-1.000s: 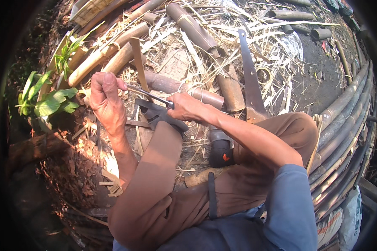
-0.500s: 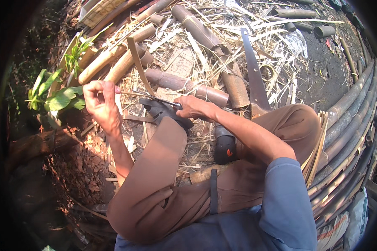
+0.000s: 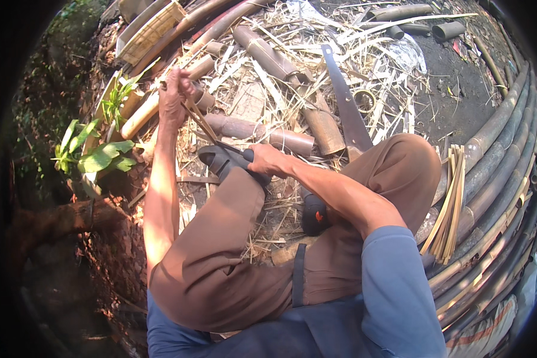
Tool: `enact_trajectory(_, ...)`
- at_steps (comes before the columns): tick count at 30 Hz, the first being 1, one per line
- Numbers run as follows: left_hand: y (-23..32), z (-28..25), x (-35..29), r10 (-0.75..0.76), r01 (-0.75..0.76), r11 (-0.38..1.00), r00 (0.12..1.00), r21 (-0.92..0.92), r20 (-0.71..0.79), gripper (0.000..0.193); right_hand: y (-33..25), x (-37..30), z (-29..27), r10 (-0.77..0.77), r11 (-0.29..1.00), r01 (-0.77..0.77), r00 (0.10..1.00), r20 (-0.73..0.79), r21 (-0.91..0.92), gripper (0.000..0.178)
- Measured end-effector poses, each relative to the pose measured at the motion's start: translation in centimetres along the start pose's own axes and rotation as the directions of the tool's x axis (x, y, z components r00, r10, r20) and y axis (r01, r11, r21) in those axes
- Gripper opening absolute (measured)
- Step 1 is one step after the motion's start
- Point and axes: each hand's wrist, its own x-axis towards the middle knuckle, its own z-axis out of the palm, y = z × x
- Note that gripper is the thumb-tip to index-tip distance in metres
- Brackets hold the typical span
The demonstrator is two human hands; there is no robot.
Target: The person sits on the ground and uses a machete to split bamboo sections into thin strips. They repeatedly strike the bamboo against a wooden block, then use the machete to shave and separate the pieces into smaller strips.
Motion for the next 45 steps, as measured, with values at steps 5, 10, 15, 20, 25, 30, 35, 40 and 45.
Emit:
enact_trajectory(5, 0.8, 1.9, -3.4, 0.206, -0.209, 0.978, 0.931, 0.02, -0.302, 0.051, 2.9, 1.6, 0.8, -0.222, 0.905, 0.148, 0.964, -0.146, -0.398, 0.044)
enact_trajectory(10, 1.9, 0.2, -5.2, 0.307, -0.288, 0.951, 0.873, 0.109, -0.379, 0.052, 2.5, 1.1, 2.2, -0.354, 0.888, 0.27, 0.919, -0.176, -0.373, 0.028)
enact_trajectory(15, -0.3, 1.9, -4.7, 0.473, -0.325, 0.858, 0.803, 0.398, -0.363, 0.057, 5.2, 1.5, 3.8, -0.249, 0.914, 0.165, 0.95, -0.19, -0.37, 0.025)
enact_trajectory(20, 0.5, 2.0, -6.1, 0.564, -0.291, 0.789, 0.693, 0.541, -0.449, 0.06, 4.9, 0.8, 4.3, -0.288, 0.855, 0.142, 0.93, -0.229, -0.499, 0.032)
enact_trajectory(25, 1.8, 4.9, -6.7, 0.626, -0.332, 0.725, 0.683, 0.604, -0.376, 0.057, 9.3, 2.6, 6.2, -0.306, 0.891, 0.181, 0.917, -0.255, -0.417, 0.031)
enact_trajectory(30, 1.7, -0.3, -7.4, 0.653, -0.263, 0.682, 0.639, 0.682, -0.406, 0.053, 4.8, 1.2, 3.4, -0.226, 0.679, 0.103, 0.971, -0.074, -0.727, 0.027)
enact_trajectory(35, 1.4, -4.6, -10.1, 0.398, -0.409, 0.91, 0.812, 0.072, -0.426, 0.03, 6.0, -0.4, 6.9, -0.261, 0.894, 0.171, 0.95, -0.171, -0.414, 0.034)
enact_trajectory(40, 3.4, -7.1, -15.4, 0.352, -0.364, 0.928, 0.798, 0.074, -0.489, 0.043, 7.6, -2.1, 11.3, -0.199, 0.961, 0.141, 0.95, -0.239, -0.238, 0.036)
enact_trajectory(45, 6.5, -9.8, -17.7, 0.383, -0.48, 0.87, 0.801, -0.111, -0.461, 0.047, 11.0, -1.8, 11.4, -0.04, 0.945, -0.04, 0.971, -0.235, -0.324, 0.05)
